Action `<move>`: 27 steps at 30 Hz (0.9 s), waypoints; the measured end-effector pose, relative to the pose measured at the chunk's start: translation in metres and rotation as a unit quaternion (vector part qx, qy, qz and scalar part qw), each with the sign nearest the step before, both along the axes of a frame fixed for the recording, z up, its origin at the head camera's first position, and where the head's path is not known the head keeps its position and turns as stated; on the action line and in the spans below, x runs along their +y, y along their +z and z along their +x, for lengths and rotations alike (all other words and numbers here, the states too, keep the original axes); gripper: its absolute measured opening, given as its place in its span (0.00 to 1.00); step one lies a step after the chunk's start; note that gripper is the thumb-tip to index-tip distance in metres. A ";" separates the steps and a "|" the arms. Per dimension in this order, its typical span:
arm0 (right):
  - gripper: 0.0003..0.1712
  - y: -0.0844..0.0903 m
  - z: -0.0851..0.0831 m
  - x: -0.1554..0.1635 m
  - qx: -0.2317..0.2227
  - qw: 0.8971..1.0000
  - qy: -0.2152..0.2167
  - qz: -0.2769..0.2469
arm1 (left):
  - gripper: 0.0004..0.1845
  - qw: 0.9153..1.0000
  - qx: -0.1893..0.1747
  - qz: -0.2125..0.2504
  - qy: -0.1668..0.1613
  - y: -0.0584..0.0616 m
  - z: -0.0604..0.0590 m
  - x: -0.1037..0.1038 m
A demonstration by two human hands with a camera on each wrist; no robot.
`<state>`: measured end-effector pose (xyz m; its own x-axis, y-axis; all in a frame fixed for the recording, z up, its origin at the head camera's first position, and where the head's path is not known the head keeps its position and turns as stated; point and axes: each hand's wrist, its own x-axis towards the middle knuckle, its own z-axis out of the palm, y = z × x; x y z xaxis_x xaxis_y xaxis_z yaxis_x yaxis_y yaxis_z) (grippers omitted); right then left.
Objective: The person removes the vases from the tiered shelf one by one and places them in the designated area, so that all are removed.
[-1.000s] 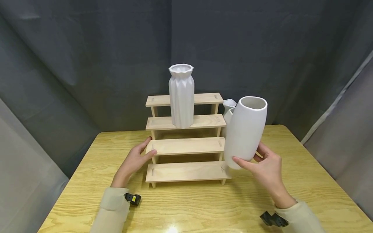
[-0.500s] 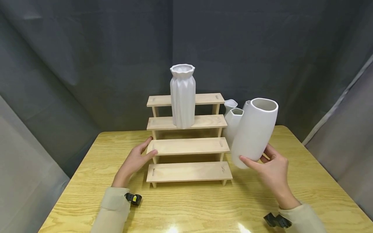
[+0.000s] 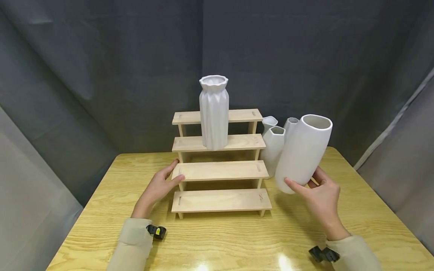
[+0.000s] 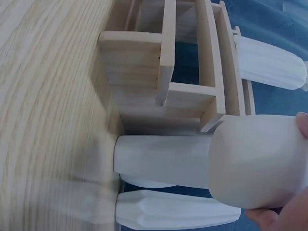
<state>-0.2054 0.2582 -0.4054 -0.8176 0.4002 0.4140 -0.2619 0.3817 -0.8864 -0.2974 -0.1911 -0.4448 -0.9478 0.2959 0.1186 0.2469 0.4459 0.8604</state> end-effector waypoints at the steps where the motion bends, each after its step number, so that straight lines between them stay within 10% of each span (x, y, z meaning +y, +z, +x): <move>1: 0.41 -0.001 -0.001 0.001 0.000 1.000 -0.002 0.000 | 0.44 1.000 0.000 -0.002 0.001 0.000 0.000 0.000; 27: 0.44 -0.025 -0.026 0.021 -0.028 0.999 -0.034 -0.002 | 0.44 1.000 0.003 -0.012 0.008 -0.001 0.000 0.001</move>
<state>-0.2310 0.2795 -0.4302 -0.8099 0.4579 0.3667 -0.1855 0.3930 -0.9006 -0.2973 -0.1905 -0.4454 -0.9519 0.2829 0.1177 0.2445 0.4698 0.8483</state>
